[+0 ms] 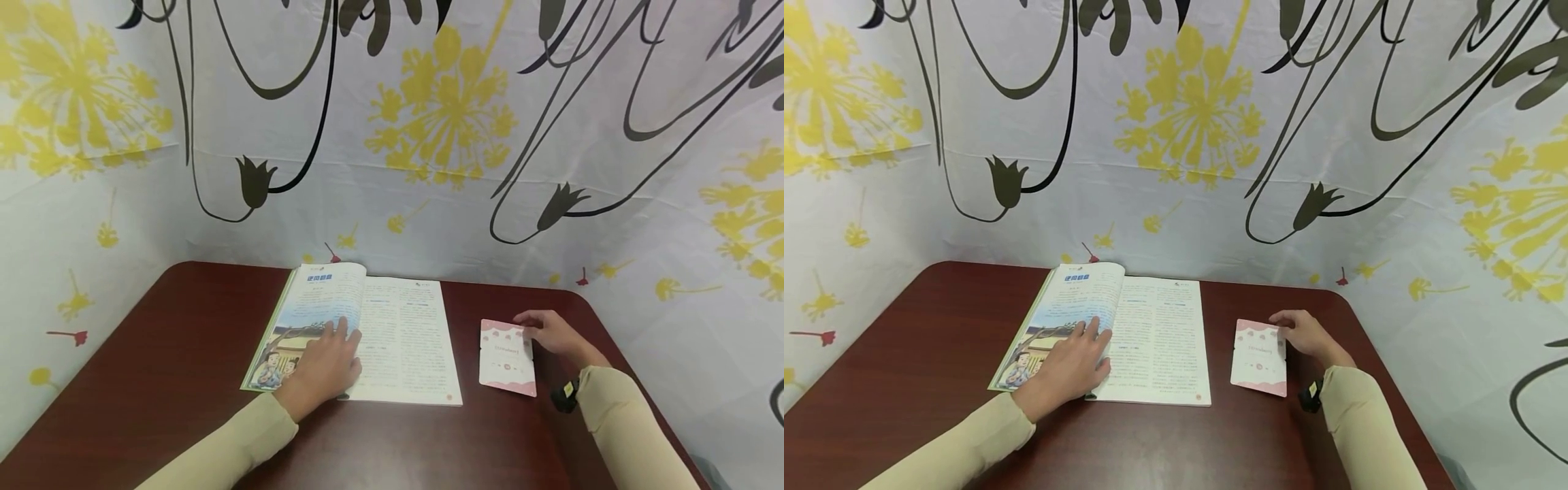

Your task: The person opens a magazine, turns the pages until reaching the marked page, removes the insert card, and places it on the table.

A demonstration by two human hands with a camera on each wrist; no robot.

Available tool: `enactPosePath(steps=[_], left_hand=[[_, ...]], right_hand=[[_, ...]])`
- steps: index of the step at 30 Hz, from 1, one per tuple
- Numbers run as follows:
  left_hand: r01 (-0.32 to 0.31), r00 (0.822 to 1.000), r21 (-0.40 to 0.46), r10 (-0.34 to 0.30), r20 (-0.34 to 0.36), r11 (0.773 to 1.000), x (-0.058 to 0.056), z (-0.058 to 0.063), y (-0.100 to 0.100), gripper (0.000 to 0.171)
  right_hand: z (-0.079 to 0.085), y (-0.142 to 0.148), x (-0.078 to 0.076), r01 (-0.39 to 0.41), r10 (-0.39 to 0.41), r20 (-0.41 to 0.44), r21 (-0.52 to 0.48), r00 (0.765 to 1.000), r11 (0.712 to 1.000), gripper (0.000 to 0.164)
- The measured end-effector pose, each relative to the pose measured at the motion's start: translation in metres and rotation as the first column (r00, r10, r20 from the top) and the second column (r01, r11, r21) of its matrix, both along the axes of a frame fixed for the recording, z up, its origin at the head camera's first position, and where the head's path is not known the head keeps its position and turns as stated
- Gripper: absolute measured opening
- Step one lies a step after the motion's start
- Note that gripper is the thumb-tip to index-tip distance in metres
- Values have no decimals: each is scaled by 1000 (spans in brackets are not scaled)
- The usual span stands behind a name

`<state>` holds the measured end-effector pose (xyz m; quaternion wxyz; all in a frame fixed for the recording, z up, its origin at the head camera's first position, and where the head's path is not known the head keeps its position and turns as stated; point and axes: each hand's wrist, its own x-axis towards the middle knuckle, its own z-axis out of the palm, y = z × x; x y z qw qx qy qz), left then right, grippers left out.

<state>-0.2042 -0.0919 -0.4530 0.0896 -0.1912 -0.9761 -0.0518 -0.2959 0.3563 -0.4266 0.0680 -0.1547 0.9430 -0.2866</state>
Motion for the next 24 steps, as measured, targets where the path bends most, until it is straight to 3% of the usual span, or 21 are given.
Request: enactPosePath(steps=[13,20,24], left_hand=[[-7,1000,-5,7,-5,1000,-1,-1,0,49],[-13,1000,-2,13,15,1000,-1,4,0,50],[-21,999,17,21,35,1000,-2,7,-4,51]], right_hand=[[-1,-1,5,10,-9,55,-10,998,1000,37],[-1,1,5,10,-10,28,14,1000,1000,37],[2,0,6,28,-25,-38,78,999,997,38]])
